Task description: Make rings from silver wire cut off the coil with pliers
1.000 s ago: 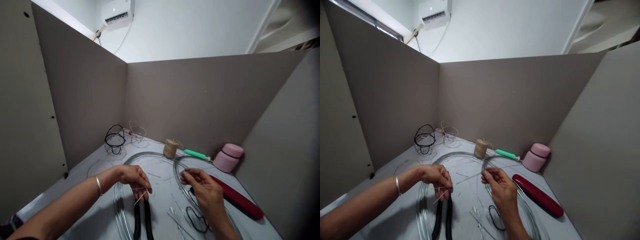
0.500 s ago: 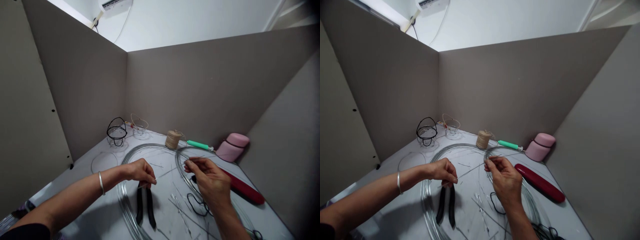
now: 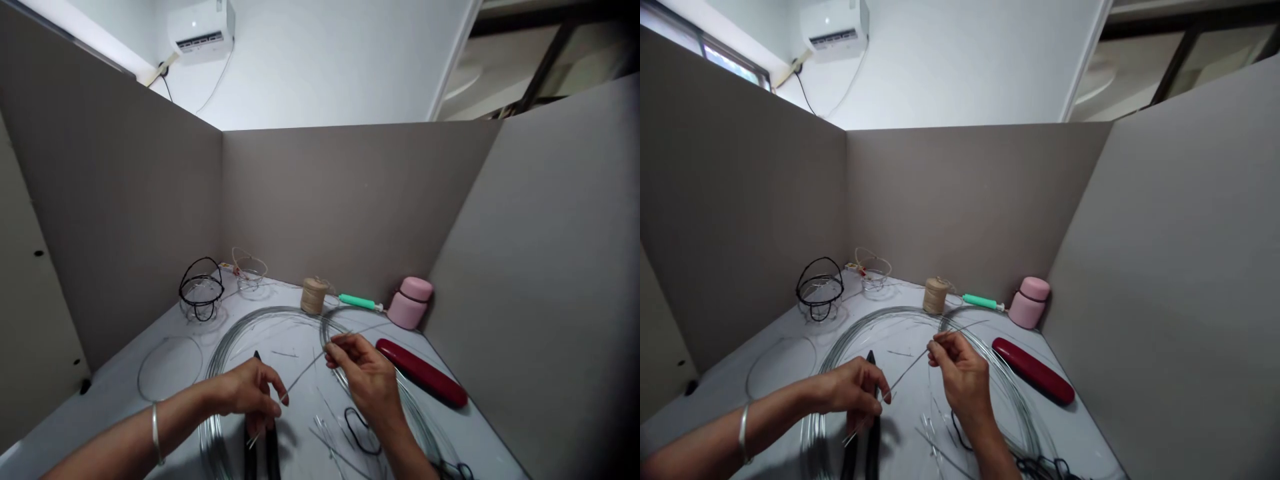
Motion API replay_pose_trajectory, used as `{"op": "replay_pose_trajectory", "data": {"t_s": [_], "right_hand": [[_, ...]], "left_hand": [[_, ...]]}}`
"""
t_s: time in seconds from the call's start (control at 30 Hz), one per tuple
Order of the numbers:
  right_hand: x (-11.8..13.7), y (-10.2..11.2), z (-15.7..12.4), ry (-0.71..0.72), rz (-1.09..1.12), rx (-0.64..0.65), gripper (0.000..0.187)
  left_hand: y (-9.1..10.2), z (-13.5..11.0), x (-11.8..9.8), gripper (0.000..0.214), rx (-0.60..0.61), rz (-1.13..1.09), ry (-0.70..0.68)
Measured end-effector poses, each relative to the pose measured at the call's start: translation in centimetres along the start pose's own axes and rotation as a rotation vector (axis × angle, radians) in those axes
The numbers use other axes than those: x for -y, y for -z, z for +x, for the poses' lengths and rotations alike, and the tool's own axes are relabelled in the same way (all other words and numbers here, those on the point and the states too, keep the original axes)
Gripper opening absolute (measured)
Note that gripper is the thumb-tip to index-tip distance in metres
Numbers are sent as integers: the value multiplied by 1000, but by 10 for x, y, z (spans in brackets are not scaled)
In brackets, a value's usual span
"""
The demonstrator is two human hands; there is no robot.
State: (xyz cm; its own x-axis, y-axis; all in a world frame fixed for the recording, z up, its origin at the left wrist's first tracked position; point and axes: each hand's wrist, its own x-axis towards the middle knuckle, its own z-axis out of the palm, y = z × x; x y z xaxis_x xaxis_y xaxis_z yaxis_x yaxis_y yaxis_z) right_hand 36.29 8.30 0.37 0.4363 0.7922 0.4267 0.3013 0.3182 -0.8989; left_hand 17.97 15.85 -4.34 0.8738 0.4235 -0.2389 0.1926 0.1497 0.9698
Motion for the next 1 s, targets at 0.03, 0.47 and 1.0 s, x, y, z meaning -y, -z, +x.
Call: {"op": "replay_pose_trajectory", "data": {"t_s": [0.03, 0.47, 1.0], "right_hand": [[0, -1, -1, 14, -23, -6, 15], [-4, 10, 3, 78, -115, -91, 14], [19, 1, -2, -35, -95, 82, 11]], "left_hand": [[-3, 2, 0, 30, -37, 30, 11], [-22, 0, 11, 11, -47, -3, 25], [-20, -11, -36, 20, -213, 679, -243]]}}
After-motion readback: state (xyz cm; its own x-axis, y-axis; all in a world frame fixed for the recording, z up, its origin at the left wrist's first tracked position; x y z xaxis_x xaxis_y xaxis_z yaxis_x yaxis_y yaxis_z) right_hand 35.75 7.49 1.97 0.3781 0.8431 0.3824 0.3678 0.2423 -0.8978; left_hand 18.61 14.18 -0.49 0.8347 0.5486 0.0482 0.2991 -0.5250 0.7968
